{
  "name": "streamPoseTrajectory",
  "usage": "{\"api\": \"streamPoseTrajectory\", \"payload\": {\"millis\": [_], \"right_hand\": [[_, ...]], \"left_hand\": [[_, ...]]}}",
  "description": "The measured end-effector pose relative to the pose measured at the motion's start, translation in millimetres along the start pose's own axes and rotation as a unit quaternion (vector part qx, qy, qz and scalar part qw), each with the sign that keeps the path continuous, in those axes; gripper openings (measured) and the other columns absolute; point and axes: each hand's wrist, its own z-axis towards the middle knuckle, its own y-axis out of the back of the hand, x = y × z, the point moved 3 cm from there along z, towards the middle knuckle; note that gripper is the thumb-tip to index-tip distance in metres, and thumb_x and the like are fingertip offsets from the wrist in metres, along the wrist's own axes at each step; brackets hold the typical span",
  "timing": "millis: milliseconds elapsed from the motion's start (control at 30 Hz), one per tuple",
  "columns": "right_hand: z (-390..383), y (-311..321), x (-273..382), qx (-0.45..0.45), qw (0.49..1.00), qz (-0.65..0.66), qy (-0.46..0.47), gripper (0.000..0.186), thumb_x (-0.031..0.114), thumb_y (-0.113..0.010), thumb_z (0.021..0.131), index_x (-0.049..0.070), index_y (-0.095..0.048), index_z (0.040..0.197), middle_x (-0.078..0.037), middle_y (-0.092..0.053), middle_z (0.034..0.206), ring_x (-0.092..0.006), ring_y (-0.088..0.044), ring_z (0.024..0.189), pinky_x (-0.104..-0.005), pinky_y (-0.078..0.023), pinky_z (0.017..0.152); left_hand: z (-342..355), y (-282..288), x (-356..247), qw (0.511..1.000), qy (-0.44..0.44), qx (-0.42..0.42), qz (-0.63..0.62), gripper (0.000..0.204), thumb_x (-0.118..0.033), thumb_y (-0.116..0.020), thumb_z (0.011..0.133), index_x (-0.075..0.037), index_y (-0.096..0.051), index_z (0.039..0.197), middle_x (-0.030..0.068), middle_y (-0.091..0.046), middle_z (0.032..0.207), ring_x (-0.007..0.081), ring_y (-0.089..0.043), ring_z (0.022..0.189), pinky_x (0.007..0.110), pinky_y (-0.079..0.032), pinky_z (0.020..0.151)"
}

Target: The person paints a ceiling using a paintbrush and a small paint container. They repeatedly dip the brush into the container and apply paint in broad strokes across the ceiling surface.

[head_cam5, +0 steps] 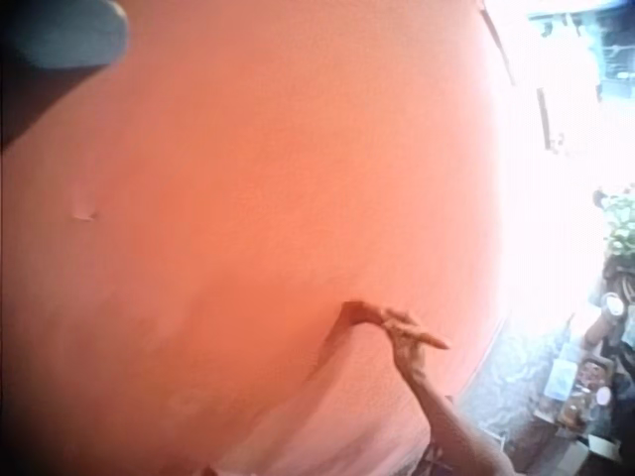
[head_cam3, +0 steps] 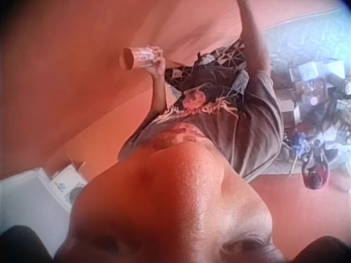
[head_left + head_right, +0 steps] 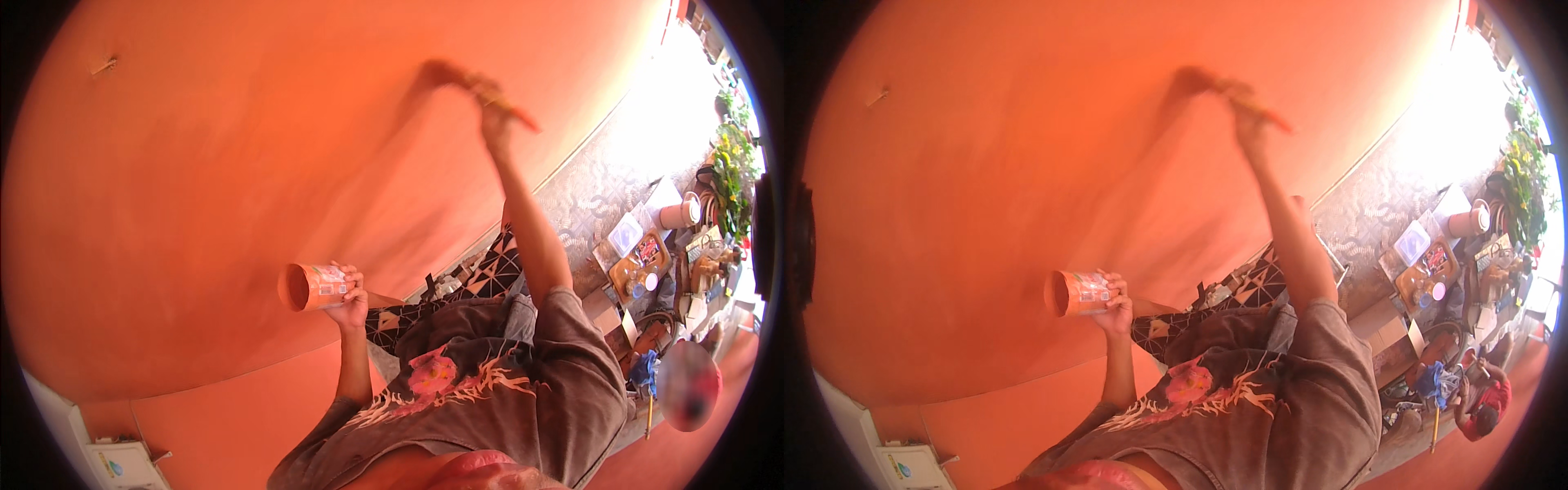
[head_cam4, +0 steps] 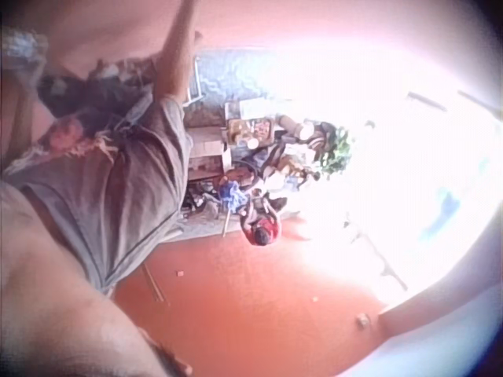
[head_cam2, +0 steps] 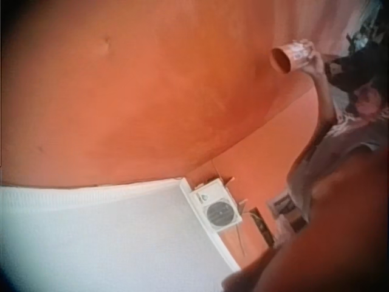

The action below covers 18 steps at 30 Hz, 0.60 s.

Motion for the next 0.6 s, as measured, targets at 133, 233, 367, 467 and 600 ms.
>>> {"api": "streamPoseTrajectory", "payload": {"millis": [133,233,367,467,600], "right_hand": [[107,22,64,-0.252,0.951,-0.165,-0.064,0.022,0.012,-0.059,0.101,-0.002,-0.064,0.117,-0.012,-0.069,0.112,-0.0226,-0.065,0.108,-0.0359,-0.051,0.096],[115,-4,51,-0.207,0.977,-0.05,0.016,0.019,0.01,-0.061,0.1,0.001,-0.064,0.117,-0.011,-0.069,0.11,-0.0245,-0.064,0.108,-0.0368,-0.051,0.096],[12,-101,98,-0.031,0.976,-0.148,0.159,0.014,0.002,-0.069,0.087,0.004,-0.07,0.101,-0.012,-0.069,0.102,-0.0284,-0.064,0.092,-0.0382,-0.051,0.076],[-25,-133,186,0.173,0.984,-0.01,0.035,0.023,0.007,-0.067,0.086,0.009,-0.074,0.108,-0.012,-0.068,0.105,-0.0323,-0.063,0.096,-0.0435,-0.051,0.079],[-5,-111,130,0.152,0.976,0.018,0.152,0.024,0.013,-0.057,0.097,0.005,-0.068,0.117,-0.011,-0.066,0.121,-0.0268,-0.064,0.104,-0.0382,-0.052,0.086]], "left_hand": [[-7,6,-3,1.0,0.008,0.007,-0.015,0.058,-0.037,-0.067,0.091,-0.004,-0.054,0.138,0.0158,-0.051,0.122,0.0266,-0.051,0.109,0.031,-0.057,0.07],[-1,2,-2,1.0,0.022,0.004,-0.019,0.057,-0.036,-0.066,0.091,-0.004,-0.054,0.137,0.0159,-0.051,0.122,0.0268,-0.051,0.109,0.031,-0.056,0.069],[-5,-6,0,1.0,0.022,-0.007,-0.02,0.056,-0.033,-0.065,0.091,-0.004,-0.054,0.138,0.0159,-0.05,0.122,0.0266,-0.051,0.108,0.031,-0.056,0.069],[-5,-8,-1,0.999,0.024,-0.012,-0.018,0.054,-0.031,-0.063,0.092,-0.004,-0.053,0.138,0.0158,-0.05,0.122,0.0264,-0.05,0.107,0.03,-0.056,0.069],[1,-5,-5,0.999,0.044,-0.004,-0.015,0.051,-0.03,-0.06,0.094,-0.004,-0.053,0.138,0.0155,-0.05,0.122,0.0263,-0.05,0.107,0.03,-0.055,0.069]]}}
